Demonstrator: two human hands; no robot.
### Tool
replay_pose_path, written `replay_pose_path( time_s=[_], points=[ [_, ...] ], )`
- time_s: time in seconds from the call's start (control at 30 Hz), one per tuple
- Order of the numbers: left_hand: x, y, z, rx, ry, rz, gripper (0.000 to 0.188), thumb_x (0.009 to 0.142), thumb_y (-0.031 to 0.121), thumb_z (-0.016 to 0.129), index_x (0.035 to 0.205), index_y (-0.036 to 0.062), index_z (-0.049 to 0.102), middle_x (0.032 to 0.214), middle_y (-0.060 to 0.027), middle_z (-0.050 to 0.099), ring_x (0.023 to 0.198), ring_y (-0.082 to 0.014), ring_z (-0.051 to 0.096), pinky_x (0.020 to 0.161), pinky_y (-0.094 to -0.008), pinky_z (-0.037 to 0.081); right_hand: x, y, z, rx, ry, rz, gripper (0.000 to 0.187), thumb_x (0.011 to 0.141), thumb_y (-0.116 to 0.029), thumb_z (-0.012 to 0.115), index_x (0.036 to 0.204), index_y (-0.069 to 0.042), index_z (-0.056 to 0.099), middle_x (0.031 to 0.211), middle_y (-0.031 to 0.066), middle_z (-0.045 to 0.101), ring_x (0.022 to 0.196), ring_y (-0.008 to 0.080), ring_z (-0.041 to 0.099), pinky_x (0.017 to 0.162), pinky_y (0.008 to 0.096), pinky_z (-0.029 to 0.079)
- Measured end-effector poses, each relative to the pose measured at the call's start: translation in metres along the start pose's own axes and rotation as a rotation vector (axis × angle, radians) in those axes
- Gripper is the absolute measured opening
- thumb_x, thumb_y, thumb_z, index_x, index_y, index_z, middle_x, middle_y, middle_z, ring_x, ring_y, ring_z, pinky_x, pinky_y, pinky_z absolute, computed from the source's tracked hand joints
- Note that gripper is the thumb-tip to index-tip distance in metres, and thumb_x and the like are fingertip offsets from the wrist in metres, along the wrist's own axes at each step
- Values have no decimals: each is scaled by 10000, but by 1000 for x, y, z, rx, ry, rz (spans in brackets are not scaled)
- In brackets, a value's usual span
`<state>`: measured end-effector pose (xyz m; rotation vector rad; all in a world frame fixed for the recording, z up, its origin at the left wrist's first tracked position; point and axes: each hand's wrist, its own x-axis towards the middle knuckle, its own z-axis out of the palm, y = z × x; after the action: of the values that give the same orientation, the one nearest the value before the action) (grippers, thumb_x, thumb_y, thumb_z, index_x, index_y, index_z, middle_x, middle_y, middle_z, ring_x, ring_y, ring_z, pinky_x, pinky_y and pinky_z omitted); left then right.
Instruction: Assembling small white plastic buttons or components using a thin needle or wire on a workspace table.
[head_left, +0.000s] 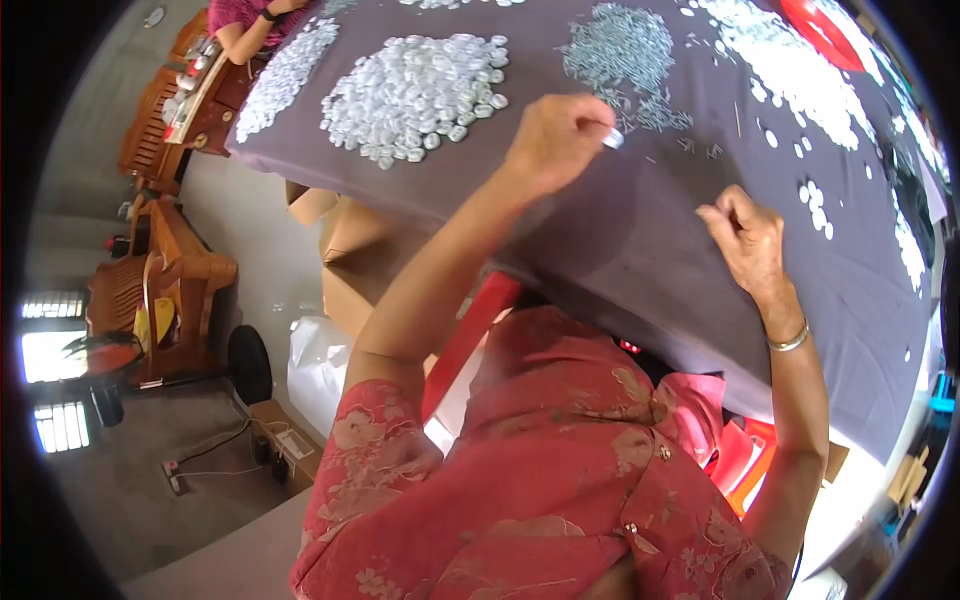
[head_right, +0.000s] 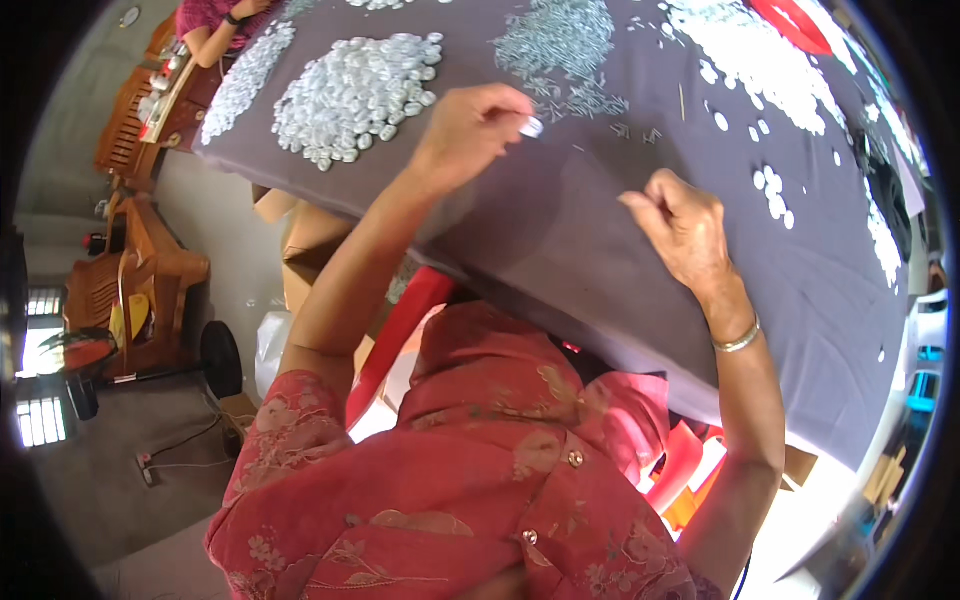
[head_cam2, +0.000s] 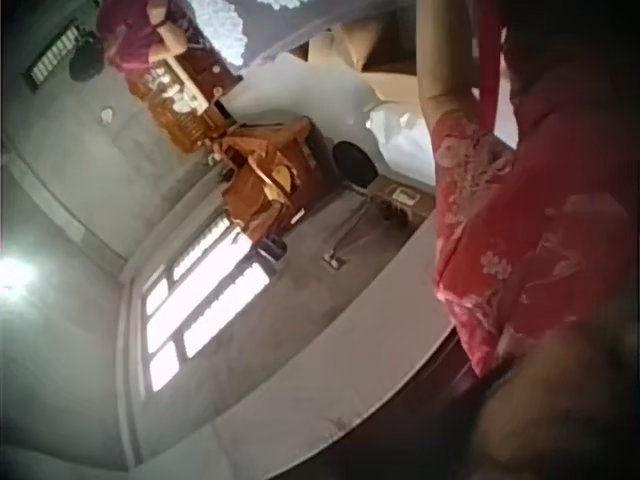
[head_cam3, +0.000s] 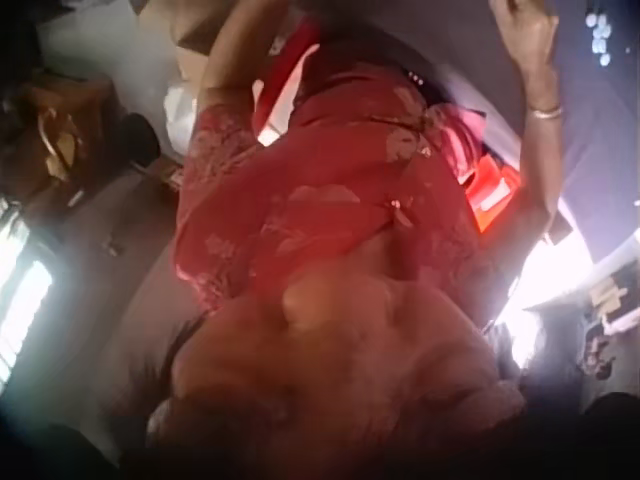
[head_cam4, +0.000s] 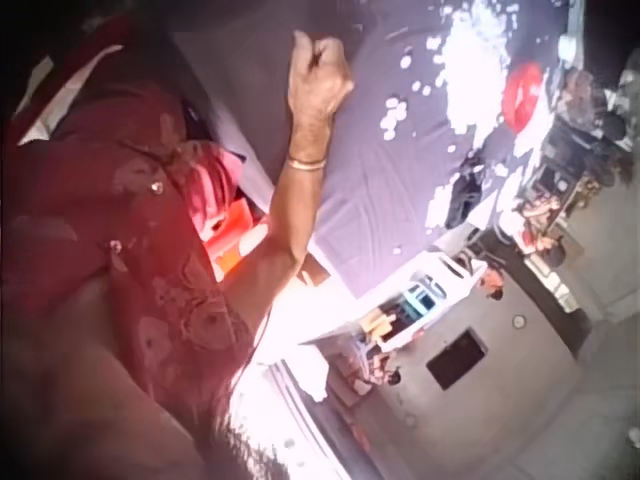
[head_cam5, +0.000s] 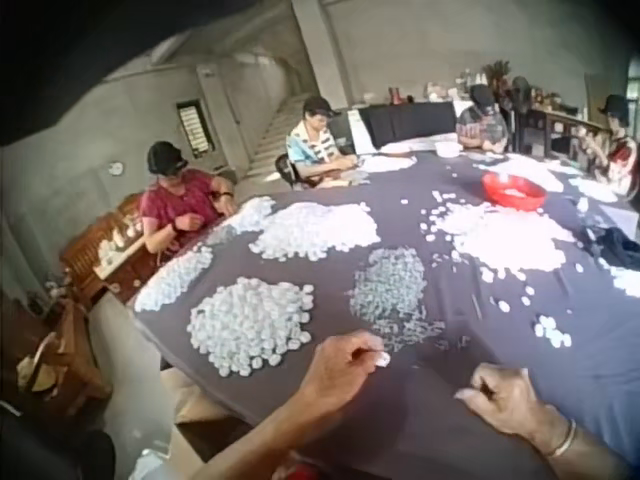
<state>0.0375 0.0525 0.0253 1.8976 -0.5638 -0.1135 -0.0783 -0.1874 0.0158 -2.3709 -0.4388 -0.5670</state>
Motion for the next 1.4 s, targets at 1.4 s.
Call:
replay_pose_path(
  time_s=[1.4],
  points=[
    [-12, 28, 108, -345, -195, 13, 56, 837, 64, 623, 860, 13, 632, 675, 49, 531, 617, -16, 456, 544, -186, 377, -5, 110, -121, 679, 825, 648, 483, 908, -376, 544, 559, -132, 317, 485, -51, 233, 393, 51, 197, 359, 226, 133]
  ],
)
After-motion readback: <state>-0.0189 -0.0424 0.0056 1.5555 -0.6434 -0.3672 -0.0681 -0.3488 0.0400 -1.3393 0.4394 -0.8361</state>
